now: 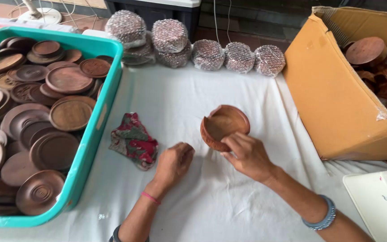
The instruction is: The person is wiping wooden coasters and bowls with a cloth and organizing them in containers.
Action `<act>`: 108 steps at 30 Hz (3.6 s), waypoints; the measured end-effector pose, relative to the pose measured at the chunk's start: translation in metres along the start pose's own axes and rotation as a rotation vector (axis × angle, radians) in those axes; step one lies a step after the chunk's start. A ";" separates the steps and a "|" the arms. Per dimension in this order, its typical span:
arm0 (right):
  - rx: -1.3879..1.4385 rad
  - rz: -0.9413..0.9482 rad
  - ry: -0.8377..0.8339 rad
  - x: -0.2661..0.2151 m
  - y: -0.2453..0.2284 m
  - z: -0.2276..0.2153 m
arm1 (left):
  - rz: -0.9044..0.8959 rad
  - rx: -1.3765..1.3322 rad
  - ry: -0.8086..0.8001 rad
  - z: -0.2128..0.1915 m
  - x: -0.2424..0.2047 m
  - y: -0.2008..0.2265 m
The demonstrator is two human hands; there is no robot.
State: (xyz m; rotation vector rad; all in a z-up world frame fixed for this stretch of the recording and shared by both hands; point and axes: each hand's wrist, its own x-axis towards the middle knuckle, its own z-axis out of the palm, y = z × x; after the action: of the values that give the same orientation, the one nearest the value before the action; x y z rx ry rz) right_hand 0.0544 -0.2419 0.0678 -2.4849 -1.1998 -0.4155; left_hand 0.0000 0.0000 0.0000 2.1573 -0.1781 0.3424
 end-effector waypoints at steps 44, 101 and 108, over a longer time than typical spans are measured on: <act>0.420 0.163 0.393 -0.060 -0.019 0.042 | -0.248 -0.637 -0.281 0.041 -0.001 0.067; 0.230 0.328 -0.177 0.005 0.008 0.063 | -0.235 -0.240 -0.103 0.049 0.023 -0.008; 0.469 0.243 -0.380 -0.004 0.022 0.040 | -0.203 -0.228 -0.078 0.054 0.022 -0.010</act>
State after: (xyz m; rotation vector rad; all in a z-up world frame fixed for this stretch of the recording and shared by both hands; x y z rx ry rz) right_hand 0.0742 -0.2400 0.0261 -2.2979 -0.9609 0.3788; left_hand 0.0333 -0.0389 -0.0303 1.9433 -0.0385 0.1154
